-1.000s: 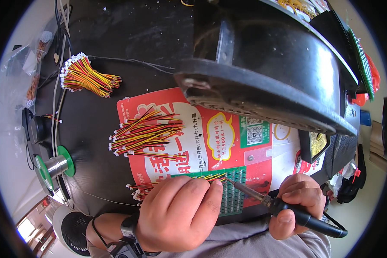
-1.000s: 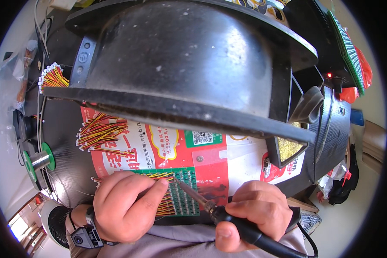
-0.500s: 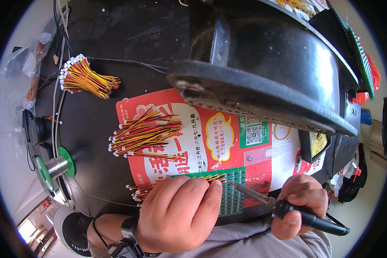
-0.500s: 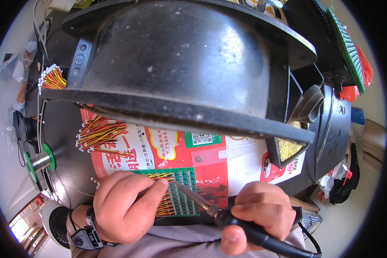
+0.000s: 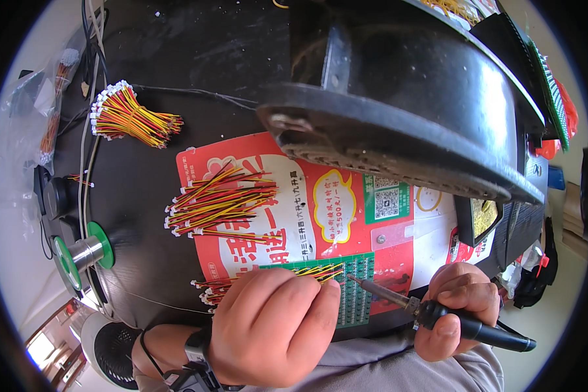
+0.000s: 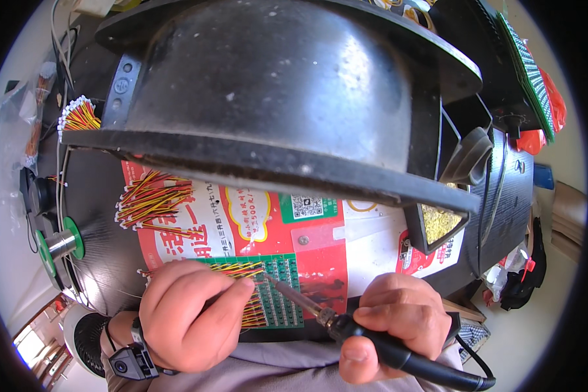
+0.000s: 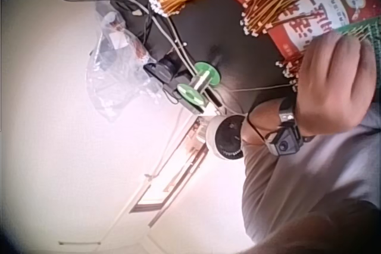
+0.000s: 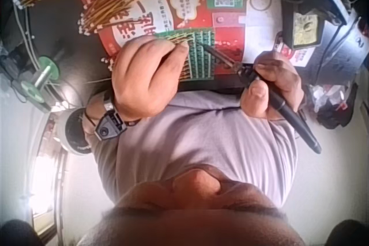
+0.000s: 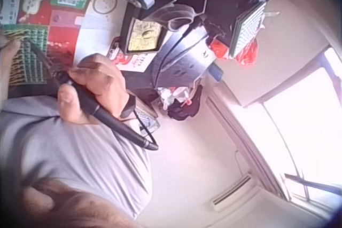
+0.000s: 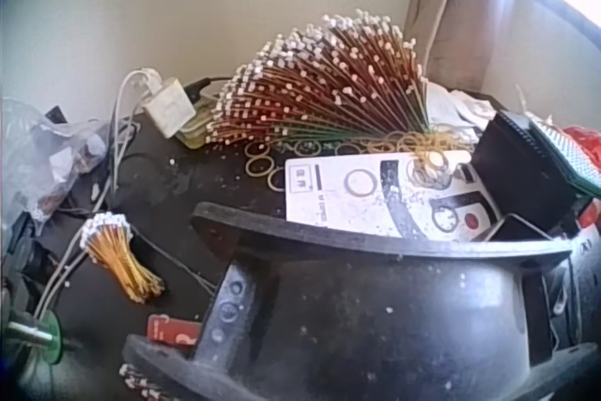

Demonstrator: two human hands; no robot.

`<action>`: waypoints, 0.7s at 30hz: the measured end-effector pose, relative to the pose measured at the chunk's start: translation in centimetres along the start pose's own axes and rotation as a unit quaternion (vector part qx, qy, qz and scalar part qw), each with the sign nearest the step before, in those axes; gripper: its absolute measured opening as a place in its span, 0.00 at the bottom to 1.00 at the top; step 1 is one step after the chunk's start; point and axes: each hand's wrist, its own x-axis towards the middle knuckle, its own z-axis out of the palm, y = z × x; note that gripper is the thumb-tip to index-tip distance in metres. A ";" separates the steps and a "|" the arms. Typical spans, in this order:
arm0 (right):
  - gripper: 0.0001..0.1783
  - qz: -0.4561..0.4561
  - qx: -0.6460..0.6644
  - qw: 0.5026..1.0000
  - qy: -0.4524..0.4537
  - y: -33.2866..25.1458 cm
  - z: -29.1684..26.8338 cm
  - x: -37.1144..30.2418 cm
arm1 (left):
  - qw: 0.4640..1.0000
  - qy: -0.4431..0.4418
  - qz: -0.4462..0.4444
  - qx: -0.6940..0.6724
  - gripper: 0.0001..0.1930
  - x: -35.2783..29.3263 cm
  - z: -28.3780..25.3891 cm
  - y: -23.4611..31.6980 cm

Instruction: The person is soldering a series of small wire harnesses onto a green circuit board at a cluttered workstation.

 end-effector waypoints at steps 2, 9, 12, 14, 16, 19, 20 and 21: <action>0.19 -0.007 -0.006 1.000 0.004 0.1 0.3 0.0 | 1.000 0.004 0.009 0.013 0.15 -0.1 0.0 0.0; 0.20 0.001 -0.013 1.000 0.025 0.0 0.4 -0.1 | 1.000 0.003 -0.015 0.006 0.15 -0.9 0.7 0.1; 0.20 0.007 -0.020 1.000 0.010 0.1 0.4 0.0 | 0.999 0.016 -0.029 0.004 0.15 -1.2 1.1 0.0; 0.20 0.007 -0.020 1.000 0.009 -0.2 0.3 0.1 | 0.999 0.019 -0.027 0.004 0.15 -1.0 0.8 0.2; 0.20 0.001 -0.023 1.000 0.014 -0.2 0.6 0.1 | 1.000 0.004 0.000 0.009 0.14 -0.3 0.4 0.1; 0.22 -0.001 -0.030 0.999 0.017 -0.1 0.8 0.1 | 1.000 0.010 0.003 0.018 0.14 -0.3 0.6 0.0; 0.22 0.001 -0.032 0.999 0.015 -0.1 0.8 0.1 | 1.000 0.010 0.003 0.018 0.14 -0.3 0.5 0.0; 0.22 0.001 -0.031 0.999 0.015 0.0 0.8 0.2 | 1.000 0.005 0.004 0.022 0.14 -0.2 0.5 0.0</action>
